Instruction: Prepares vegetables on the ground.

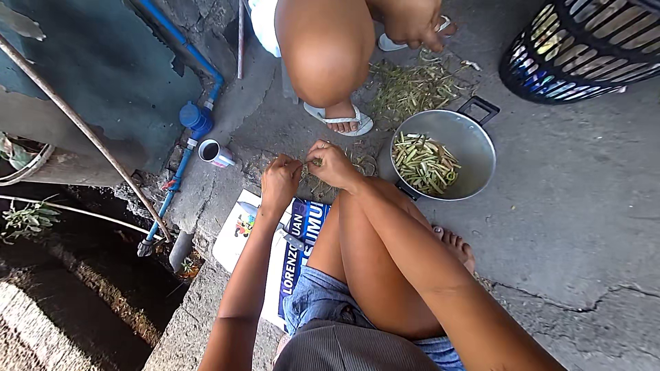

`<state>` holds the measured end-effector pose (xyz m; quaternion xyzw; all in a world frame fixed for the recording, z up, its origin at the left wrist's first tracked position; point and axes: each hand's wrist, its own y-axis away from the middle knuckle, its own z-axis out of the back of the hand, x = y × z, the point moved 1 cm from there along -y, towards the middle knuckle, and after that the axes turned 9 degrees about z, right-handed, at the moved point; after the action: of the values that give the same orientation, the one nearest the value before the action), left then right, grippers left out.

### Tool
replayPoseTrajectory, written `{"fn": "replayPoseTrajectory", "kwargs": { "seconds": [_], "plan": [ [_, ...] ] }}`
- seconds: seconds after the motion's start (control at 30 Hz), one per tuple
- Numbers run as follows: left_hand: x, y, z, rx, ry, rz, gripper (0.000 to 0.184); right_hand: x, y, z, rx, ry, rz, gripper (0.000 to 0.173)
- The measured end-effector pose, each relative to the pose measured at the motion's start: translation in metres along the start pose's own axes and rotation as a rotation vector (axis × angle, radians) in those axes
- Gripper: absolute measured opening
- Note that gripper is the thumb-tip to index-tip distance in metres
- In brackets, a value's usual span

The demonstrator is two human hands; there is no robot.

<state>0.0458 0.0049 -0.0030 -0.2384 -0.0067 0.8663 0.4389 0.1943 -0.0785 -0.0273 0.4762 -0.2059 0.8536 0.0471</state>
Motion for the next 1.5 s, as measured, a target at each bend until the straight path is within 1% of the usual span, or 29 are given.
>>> {"fn": "replayPoseTrajectory", "kwargs": {
  "seconds": [0.2, 0.37, 0.47, 0.63, 0.77, 0.97, 1.13, 1.23, 1.37, 1.43, 1.5],
  "plan": [
    [0.004, 0.002, -0.005, -0.086, 0.031, -0.059, 0.011, 0.000, 0.000, 0.003, -0.014, -0.077, -0.025, 0.011],
    [0.007, 0.003, -0.005, -0.108, 0.103, -0.079, 0.011, -0.001, 0.000, 0.006, -0.024, -0.189, -0.053, 0.008],
    [0.008, 0.004, -0.005, -0.113, 0.183, -0.057, 0.012, -0.001, 0.000, 0.008, -0.037, -0.303, -0.083, 0.007],
    [0.009, 0.007, -0.009, -0.143, 0.346, 0.019, 0.012, 0.001, 0.001, 0.008, -0.114, -0.536, -0.172, 0.007],
    [0.009, 0.008, -0.015, -0.135, 0.500, 0.094, 0.013, 0.002, 0.001, 0.007, -0.143, -0.595, -0.201, 0.006],
    [0.010, 0.012, -0.021, -0.073, 0.871, 0.269, 0.014, 0.003, 0.000, 0.006, -0.115, -0.577, -0.241, 0.005],
    [0.008, 0.006, -0.021, -0.065, 1.369, 0.490, 0.016, 0.003, -0.002, 0.007, -0.102, -0.533, -0.273, 0.005],
    [0.018, 0.003, -0.018, -0.048, 1.593, 0.576, 0.019, -0.001, -0.003, 0.008, -0.105, -0.505, -0.302, 0.005],
    [0.033, 0.003, -0.012, -0.020, 1.769, 0.608, 0.015, -0.004, -0.002, 0.009, -0.155, -0.407, -0.374, 0.006],
    [0.038, 0.003, -0.010, -0.003, 1.798, 0.614, 0.015, -0.004, -0.003, 0.011, -0.182, -0.257, -0.422, 0.009],
    [0.039, 0.005, -0.010, 0.020, 1.788, 0.613, 0.016, -0.001, -0.005, 0.013, -0.170, -0.104, -0.443, 0.014]
  ]
}}
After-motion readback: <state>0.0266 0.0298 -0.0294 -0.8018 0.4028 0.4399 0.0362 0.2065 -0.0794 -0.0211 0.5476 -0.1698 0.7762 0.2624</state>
